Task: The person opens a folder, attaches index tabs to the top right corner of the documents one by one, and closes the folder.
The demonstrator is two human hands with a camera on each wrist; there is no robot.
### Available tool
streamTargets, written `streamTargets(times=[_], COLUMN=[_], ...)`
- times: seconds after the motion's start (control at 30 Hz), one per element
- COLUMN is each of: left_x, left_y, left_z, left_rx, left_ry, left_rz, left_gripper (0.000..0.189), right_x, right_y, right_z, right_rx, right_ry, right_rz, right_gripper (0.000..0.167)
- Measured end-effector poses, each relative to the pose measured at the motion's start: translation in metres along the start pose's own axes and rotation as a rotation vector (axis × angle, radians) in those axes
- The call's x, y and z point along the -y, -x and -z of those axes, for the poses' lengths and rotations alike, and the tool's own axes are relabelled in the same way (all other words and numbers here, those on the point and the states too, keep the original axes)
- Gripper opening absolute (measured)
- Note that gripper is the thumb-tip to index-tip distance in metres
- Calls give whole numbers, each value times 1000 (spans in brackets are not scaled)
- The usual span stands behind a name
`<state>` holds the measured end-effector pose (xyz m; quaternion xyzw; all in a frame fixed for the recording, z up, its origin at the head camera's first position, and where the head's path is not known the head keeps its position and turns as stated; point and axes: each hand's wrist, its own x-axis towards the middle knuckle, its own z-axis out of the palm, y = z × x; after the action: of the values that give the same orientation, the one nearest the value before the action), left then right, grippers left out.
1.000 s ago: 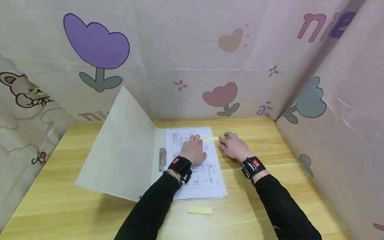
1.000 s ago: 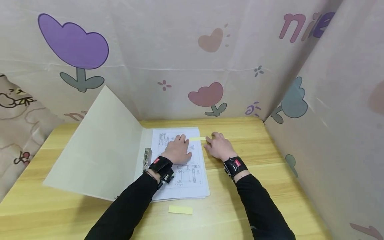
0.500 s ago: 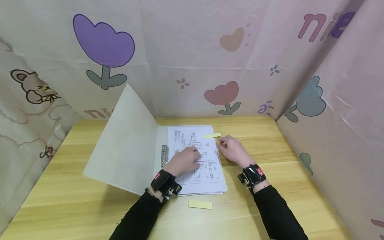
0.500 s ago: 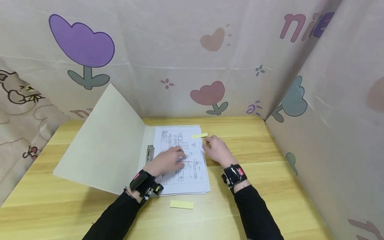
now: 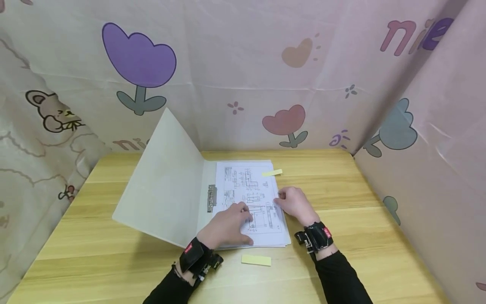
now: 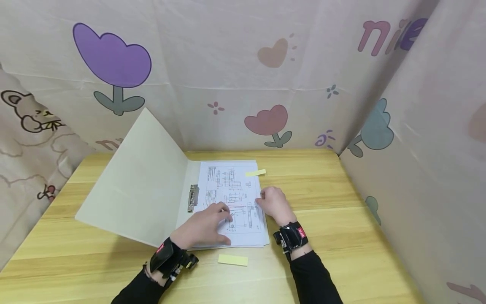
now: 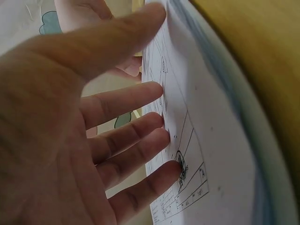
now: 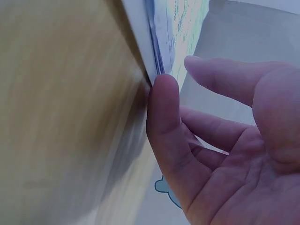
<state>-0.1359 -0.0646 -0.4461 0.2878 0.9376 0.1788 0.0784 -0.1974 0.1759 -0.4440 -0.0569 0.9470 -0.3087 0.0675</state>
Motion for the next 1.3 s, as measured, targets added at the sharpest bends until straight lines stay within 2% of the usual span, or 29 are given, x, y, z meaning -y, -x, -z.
streamTargets(times=[0.17, 0.3, 0.47, 0.67, 0.8, 1.0, 1.17, 1.3], left_x=[-3, -4, -3, 2, 4, 2, 1, -1], left_y=[5, 6, 7, 9, 10, 9, 6, 7], left_z=[0, 1, 3, 7, 9, 9, 7, 7], left_rx=[-12, -10, 15, 22, -19, -87, -173, -254], left_ry=[-7, 1, 23, 92, 128, 133, 81, 32], left_rz=[9, 13, 16, 24, -2, -18, -11, -39], left_gripper=[72, 73, 64, 49, 39, 36, 28, 16], right_x=[1, 3, 4, 4, 3, 2, 2, 2], right_y=[0, 1, 4, 5, 5, 5, 6, 6], right_z=[-3, -4, -2, 3, 6, 8, 8, 8], right_rx=[3, -4, 3, -4, 9, 40, 52, 36], right_ry=[-26, -32, -49, -42, -82, -172, -185, -190], right_rz=[-32, -33, -64, -64, -85, -109, -114, -122], right_gripper=[12, 10, 15, 31, 34, 31, 28, 31])
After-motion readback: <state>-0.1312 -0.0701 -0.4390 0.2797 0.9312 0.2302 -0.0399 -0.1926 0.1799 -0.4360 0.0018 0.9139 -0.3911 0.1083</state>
